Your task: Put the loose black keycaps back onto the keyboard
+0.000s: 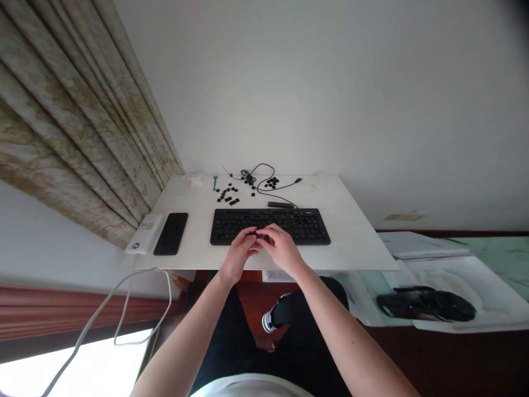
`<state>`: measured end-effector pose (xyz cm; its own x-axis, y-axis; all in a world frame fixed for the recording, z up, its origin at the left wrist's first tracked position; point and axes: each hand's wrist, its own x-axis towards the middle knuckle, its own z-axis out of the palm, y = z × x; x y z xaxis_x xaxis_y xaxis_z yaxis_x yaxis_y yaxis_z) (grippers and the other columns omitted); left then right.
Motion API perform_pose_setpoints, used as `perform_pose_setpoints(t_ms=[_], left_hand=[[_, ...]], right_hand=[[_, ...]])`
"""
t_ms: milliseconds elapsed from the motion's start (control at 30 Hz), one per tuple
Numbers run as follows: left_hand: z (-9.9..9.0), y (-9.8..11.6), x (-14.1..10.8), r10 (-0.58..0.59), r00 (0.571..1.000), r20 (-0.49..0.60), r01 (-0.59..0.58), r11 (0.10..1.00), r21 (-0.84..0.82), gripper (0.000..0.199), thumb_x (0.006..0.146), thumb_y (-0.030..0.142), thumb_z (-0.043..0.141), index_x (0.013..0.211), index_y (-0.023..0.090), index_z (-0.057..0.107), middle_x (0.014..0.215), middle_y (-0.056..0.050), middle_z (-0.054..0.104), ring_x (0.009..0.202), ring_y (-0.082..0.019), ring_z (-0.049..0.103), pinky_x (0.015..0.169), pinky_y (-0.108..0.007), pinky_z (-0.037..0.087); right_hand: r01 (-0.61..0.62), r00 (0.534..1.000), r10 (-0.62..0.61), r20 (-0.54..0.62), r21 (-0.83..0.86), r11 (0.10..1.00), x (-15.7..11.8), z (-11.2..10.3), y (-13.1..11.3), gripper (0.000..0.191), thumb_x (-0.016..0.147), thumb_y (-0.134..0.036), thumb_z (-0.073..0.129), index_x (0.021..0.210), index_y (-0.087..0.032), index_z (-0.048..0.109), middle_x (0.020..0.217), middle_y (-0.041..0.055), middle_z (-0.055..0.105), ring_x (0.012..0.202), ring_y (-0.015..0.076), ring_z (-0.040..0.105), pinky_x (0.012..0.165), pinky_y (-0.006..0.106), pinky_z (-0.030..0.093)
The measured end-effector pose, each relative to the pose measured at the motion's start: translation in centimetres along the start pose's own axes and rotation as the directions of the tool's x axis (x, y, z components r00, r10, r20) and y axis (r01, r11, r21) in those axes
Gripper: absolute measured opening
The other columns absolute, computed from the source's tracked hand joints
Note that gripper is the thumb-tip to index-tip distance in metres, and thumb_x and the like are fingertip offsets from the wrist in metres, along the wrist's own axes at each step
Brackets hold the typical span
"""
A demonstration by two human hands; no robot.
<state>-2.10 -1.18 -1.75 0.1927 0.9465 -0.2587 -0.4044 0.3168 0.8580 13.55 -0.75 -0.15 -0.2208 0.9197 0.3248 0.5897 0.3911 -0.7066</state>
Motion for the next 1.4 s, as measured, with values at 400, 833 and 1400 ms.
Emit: perform_pose_setpoints(t_ms=[400, 833, 1400], left_hand=[[-3.0, 0.6, -0.4, 0.211, 0.977, 0.042, -0.207, 0.869, 0.450, 0.042, 0.092, 0.047, 0.056, 0.123, 0.019, 0.059, 0.089, -0.008, 0.071, 0.072, -0.018, 0.065, 0.066, -0.029, 0.049], [-10.9, 1.1, 1.9, 0.623, 0.757, 0.195, -0.353, 0.139, 0.925, 0.030, 0.091, 0.030, 0.055, 0.120, 0.021, 0.061, 0.123, -0.014, 0.060, 0.118, -0.032, 0.054, 0.106, -0.050, 0.038], [-10.0, 0.8, 1.7, 0.514, 0.800, 0.310, -0.449, 0.169, 0.878, 0.037, 0.091, 0.035, 0.057, 0.125, 0.021, 0.060, 0.134, -0.016, 0.057, 0.131, -0.035, 0.047, 0.117, -0.055, 0.023]], right_hand=[[-0.399, 0.865, 0.502, -0.001, 0.604, 0.689, 1.9, 1.2, 1.4, 0.035, 0.072, -0.034, 0.074, 0.102, -0.017, 0.073, 0.085, 0.0037, 0.069, 0.064, 0.0124, 0.057, 0.058, 0.026, 0.047], [-0.609, 0.780, 0.582, 0.230, 0.495, 0.620, 6.1, 0.5, 1.7, 0.015, 0.074, -0.022, 0.075, 0.087, -0.017, 0.074, 0.072, 0.0022, 0.068, 0.059, 0.0089, 0.058, 0.050, 0.018, 0.047], [-0.282, 0.851, 0.302, 0.430, -0.112, 0.953, 9.0, 3.0, 2.0, 0.007, 0.072, -0.015, 0.073, 0.071, -0.019, 0.079, 0.066, 0.0023, 0.071, 0.056, 0.0131, 0.061, 0.055, 0.023, 0.046]])
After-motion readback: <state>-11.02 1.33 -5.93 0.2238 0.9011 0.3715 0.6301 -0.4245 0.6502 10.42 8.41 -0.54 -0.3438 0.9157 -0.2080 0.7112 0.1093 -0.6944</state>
